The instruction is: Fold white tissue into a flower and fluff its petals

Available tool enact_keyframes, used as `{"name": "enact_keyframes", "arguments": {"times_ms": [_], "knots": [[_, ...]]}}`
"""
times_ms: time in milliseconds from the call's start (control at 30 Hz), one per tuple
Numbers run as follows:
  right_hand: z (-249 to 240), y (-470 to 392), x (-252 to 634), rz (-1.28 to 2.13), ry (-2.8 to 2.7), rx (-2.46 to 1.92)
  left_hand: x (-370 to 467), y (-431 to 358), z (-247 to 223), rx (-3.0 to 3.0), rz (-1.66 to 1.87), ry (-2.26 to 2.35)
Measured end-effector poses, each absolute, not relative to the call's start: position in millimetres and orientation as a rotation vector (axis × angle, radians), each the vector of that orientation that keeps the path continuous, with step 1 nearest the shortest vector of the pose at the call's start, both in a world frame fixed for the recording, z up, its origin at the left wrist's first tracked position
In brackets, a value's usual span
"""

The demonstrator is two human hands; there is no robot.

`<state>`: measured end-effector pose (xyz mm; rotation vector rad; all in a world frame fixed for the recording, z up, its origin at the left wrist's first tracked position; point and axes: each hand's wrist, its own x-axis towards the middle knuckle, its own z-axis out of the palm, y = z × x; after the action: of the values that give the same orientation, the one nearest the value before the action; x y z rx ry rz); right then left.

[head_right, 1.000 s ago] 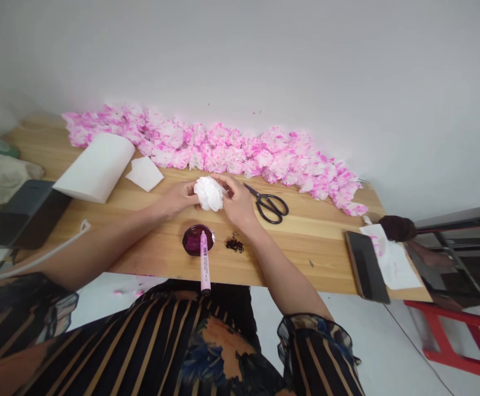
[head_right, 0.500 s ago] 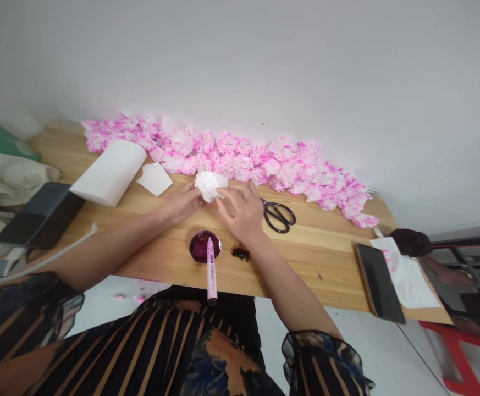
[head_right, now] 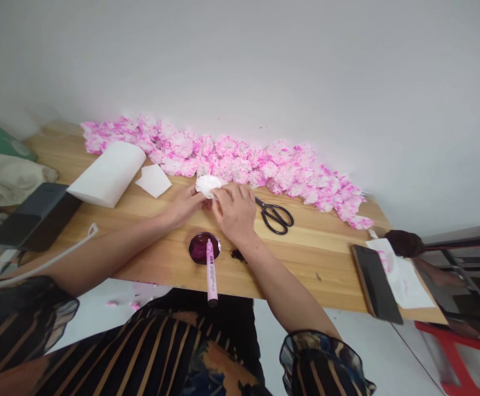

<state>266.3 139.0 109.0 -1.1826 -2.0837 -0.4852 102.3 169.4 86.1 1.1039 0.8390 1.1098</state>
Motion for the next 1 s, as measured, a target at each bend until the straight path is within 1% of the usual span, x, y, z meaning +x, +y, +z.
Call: {"name": "enact_keyframes", "arguments": {"times_ms": [133,267,500,733,800,833,1000], "knots": [[108,142,271,-0.300,-1.998,-1.139,99,172,82,1.156,1.053,0.778],[106,142,274,-0.199,-1.980,-1.079,99,175,79,1.108,1.046,0.711],[105,143,274,-0.066,-1.919,-1.015,98,173,85,1.038,1.053,0.743],[105,146,275,0.380,-1.713,-1.136,97,171,91,0.928,1.035,0.756],[105,146,277,0.361,-1.717,-1.136,97,171,94,0.867,1.042,0.745],[106,145,278,0.297,-1.750,-1.117,97,171,94,0.847,1.046,0.741],[114,140,274,-0.169,-1.958,-1.007,98,171,89,0.899,1.076,0.780]]}}
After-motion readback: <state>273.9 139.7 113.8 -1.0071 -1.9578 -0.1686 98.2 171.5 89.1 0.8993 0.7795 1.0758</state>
